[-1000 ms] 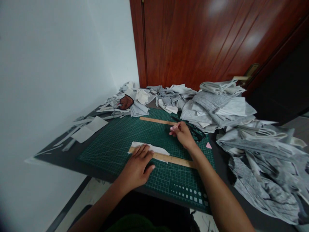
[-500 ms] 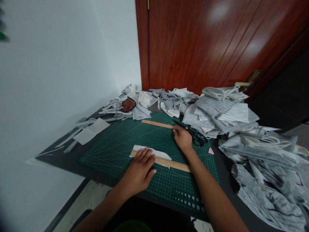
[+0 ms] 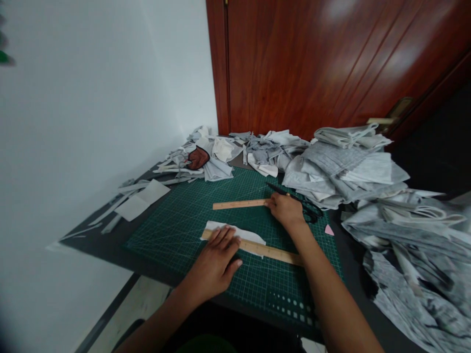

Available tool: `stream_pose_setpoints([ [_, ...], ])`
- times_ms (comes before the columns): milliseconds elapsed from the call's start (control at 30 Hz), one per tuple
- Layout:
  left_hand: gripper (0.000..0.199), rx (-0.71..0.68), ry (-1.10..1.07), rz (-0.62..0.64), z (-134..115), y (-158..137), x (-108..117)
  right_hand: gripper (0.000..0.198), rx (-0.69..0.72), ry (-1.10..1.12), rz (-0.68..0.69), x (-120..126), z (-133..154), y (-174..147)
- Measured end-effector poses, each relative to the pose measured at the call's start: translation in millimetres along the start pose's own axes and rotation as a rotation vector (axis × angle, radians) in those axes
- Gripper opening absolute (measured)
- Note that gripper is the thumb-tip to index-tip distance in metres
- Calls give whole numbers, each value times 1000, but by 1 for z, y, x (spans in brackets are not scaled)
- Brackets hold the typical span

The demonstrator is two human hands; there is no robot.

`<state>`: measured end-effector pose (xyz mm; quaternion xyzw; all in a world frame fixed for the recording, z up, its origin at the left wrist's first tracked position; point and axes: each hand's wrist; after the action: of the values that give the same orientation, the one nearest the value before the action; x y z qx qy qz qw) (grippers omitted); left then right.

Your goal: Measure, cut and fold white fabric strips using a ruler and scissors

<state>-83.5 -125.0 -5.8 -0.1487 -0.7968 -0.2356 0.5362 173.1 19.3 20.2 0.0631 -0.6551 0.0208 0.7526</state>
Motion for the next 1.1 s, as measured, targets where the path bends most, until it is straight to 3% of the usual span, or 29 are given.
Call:
stream_pose_setpoints([
  [267, 45, -2, 6, 11, -2, 2, 2, 36, 109, -31, 45, 2, -10, 0],
  [400, 46, -7, 11, 4, -2, 2, 2, 37, 124, -35, 22, -1, -1, -1],
  [600, 46, -17, 5, -12, -1, 1, 1, 40, 23, -32, -44, -2, 15, -5],
  [700, 46, -18, 6, -15, -1, 0, -1, 38, 70, 34, -23, 3, 25, -12],
  [767, 45, -15, 5, -14, -1, 0, -2, 30, 200, 109, 69, 7, 33, -20],
  [900, 47, -7, -2, -3, -2, 0, -1, 24, 442, 363, 393, 14, 46, -36],
  [1100, 48, -8, 14, -4, -3, 0, -1, 23, 328, 337, 596, 16, 48, -45],
])
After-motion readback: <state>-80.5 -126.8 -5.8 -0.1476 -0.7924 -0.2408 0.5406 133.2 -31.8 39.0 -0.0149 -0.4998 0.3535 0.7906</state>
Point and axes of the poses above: each hand's wrist, its own y-axis towards the middle knuckle, its own x-axis out of the back of the hand, z = x × y, and after that the axes turned 2 degrees about x, right-handed
